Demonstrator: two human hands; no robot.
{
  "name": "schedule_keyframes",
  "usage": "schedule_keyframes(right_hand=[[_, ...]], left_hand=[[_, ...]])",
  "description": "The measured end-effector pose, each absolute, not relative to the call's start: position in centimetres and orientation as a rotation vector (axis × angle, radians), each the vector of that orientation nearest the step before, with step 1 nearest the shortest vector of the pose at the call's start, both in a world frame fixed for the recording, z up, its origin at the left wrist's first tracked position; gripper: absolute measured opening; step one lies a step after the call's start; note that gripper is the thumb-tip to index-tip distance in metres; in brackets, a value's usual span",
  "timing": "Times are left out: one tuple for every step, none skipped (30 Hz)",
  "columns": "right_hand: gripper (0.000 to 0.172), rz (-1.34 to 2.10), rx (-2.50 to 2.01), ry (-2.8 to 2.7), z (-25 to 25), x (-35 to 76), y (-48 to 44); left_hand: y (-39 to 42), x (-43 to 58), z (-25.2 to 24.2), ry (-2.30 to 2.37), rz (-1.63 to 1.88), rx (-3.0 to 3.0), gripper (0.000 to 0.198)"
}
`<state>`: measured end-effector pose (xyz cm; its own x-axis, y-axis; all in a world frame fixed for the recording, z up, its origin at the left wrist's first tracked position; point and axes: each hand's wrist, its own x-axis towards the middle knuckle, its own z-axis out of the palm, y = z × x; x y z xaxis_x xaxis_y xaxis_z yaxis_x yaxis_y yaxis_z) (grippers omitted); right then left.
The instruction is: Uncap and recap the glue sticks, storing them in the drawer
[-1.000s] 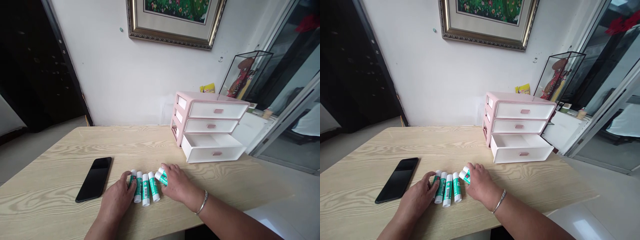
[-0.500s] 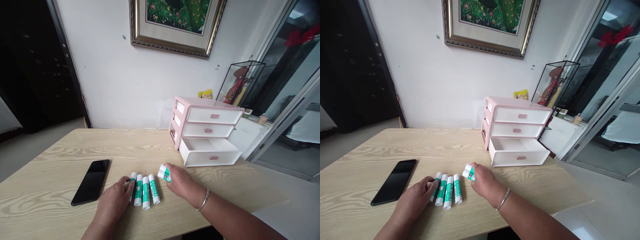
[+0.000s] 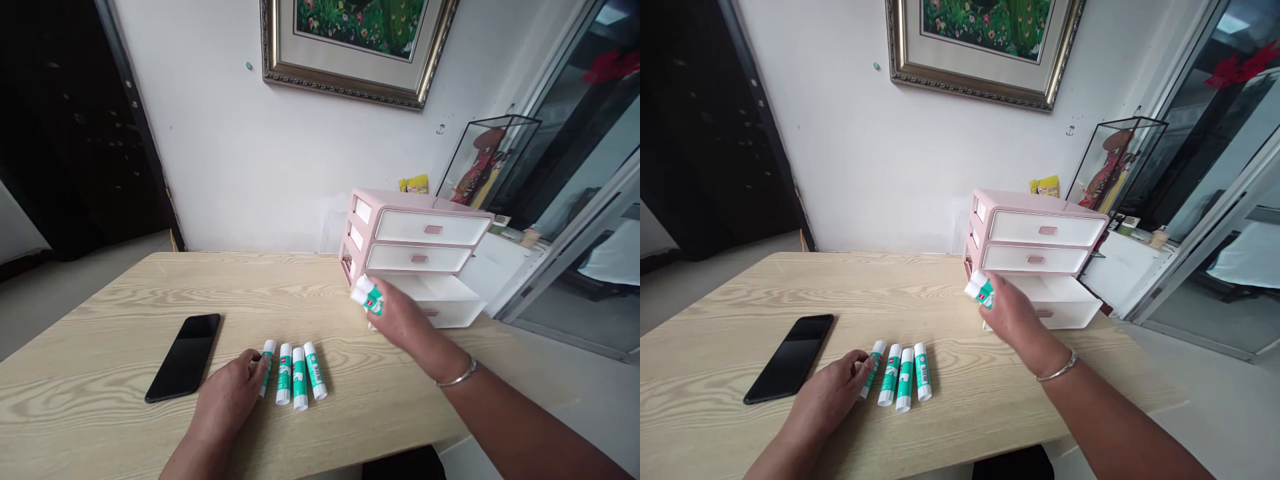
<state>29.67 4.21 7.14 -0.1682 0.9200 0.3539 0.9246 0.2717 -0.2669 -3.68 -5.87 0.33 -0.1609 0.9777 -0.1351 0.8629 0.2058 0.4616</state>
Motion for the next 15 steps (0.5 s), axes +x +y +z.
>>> schedule_keyframes(right_hand=[[0.06, -0.068, -1.694, -2.065, 8.2, 30.7, 4.8], [0.057, -0.11, -1.734, -2.031, 9.1, 31.6, 5.4], [0.055, -0.138, -1.781, -2.0, 9.8, 32.5, 5.9], [0.054, -0.153, -1.838, -1.977, 10.4, 33.4, 6.5], [0.054, -0.154, -1.903, -1.971, 10.8, 34.1, 7.0], [0.056, -0.147, -1.968, -1.982, 11.1, 34.7, 7.6], [0.057, -0.135, -2.027, -2.009, 11.2, 35.2, 8.1], [0.057, -0.12, -2.075, -2.047, 11.3, 35.7, 8.7], [0.056, -0.102, -2.112, -2.089, 11.3, 36.0, 9.3], [0.054, -0.079, -2.139, -2.131, 11.3, 36.3, 9.9], [0.051, -0.052, -2.16, -2.167, 11.3, 36.4, 10.5], [0.048, -0.022, -2.18, -2.195, 11.2, 36.5, 11.0], [0.046, 0.006, -2.201, -2.224, 11.2, 36.5, 11.6], [0.044, 0.03, -2.22, -2.249, 11.2, 36.5, 12.2], [0.044, 0.048, -2.235, -2.268, 11.3, 36.4, 12.7]], left_hand=[[-5.9, -3.7, 0.4, 2.088, 0.383, 1.718, 0.043], [-5.9, -3.7, 0.4, 2.091, 0.376, 1.723, 0.043], [-5.9, -3.7, 0.4, 2.094, 0.371, 1.727, 0.042], [-5.8, -3.8, 0.3, 2.095, 0.367, 1.73, 0.042], [-5.8, -3.8, 0.2, 2.093, 0.368, 1.732, 0.042], [-5.7, -3.9, 0.0, 2.087, 0.374, 1.735, 0.042], [-5.6, -3.9, -0.3, 2.081, 0.383, 1.735, 0.042], [-5.5, -4.0, -0.5, 2.075, 0.394, 1.733, 0.041], [-5.4, -4.1, -0.7, 2.071, 0.406, 1.729, 0.041], [-5.3, -4.1, -0.9, 2.067, 0.417, 1.725, 0.041], [-5.3, -4.2, -1.1, 2.066, 0.426, 1.721, 0.041], [-5.2, -4.2, -1.2, 2.065, 0.432, 1.719, 0.041], [-5.2, -4.2, -1.2, 2.068, 0.436, 1.72, 0.042], [-5.2, -4.2, -1.2, 2.071, 0.437, 1.723, 0.042], [-5.2, -4.2, -1.2, 2.076, 0.437, 1.724, 0.043]])
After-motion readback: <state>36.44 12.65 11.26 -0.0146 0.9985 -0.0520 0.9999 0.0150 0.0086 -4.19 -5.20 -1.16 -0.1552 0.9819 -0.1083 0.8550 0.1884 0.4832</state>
